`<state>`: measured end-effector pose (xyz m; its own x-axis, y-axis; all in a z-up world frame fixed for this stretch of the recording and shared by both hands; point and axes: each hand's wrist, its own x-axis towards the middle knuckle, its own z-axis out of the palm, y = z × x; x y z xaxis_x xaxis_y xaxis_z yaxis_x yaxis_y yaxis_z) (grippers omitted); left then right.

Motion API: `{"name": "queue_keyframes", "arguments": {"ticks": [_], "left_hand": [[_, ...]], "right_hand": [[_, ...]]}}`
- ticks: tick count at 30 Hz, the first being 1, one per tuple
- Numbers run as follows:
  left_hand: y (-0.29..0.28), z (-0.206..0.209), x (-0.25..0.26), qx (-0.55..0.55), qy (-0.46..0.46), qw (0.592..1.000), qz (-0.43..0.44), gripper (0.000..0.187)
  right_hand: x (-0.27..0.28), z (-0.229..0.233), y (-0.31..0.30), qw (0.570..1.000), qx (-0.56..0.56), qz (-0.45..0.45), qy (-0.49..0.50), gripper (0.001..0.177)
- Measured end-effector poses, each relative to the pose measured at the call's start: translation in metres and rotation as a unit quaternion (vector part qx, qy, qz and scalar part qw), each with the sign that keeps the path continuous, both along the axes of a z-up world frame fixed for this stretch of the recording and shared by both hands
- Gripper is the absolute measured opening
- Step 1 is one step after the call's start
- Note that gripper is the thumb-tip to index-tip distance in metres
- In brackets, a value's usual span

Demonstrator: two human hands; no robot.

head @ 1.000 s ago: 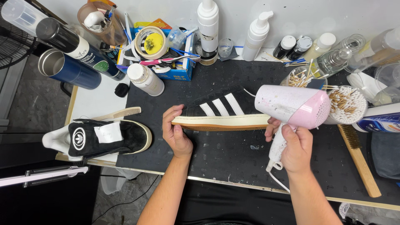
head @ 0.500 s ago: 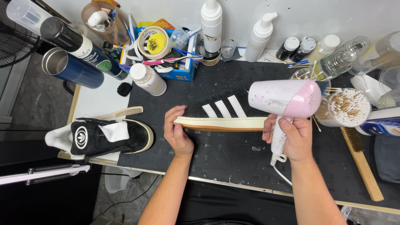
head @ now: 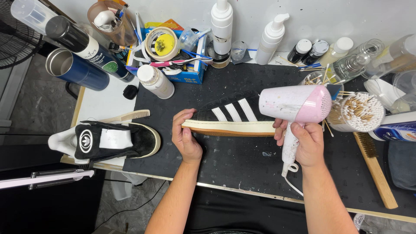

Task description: The person uses a hairdryer to dry a black sneaker, then applies a cleaning foam from a spray bottle to the shoe's upper and sole. The person continues to dry the shoe with the hairdryer after applying the foam.

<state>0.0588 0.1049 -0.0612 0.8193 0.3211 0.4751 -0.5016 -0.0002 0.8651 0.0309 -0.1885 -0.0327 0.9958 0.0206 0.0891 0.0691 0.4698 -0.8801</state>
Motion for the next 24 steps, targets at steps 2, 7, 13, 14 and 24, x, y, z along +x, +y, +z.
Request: {"name": "queue_keyframes", "arguments": {"ticks": [2, 7, 13, 14, 24], "left_hand": [[0.000, 0.001, 0.000, 0.000, -0.001, 1.000, 0.000, 0.038], [0.001, 0.000, 0.001, 0.004, -0.001, 1.000, 0.000, 0.038], [0.001, -0.001, 0.001, 0.005, 0.002, 1.000, -0.001, 0.040], [0.001, -0.001, 0.001, 0.001, 0.002, 1.000, -0.001, 0.040], [-0.001, -0.002, 0.004, -0.009, -0.010, 1.000, -0.005, 0.041]], "right_hand": [[0.000, 0.001, 0.001, 1.000, 0.007, -0.009, -0.007, 0.025], [-0.002, 0.003, 0.003, 1.000, -0.006, -0.013, -0.009, 0.024], [-0.003, 0.000, -0.002, 1.000, -0.001, -0.006, -0.007, 0.027], [-0.004, -0.002, -0.006, 1.000, 0.004, -0.003, -0.005, 0.029], [-0.063, -0.045, -0.064, 0.993, 0.110, -0.027, 0.021, 0.052]]}}
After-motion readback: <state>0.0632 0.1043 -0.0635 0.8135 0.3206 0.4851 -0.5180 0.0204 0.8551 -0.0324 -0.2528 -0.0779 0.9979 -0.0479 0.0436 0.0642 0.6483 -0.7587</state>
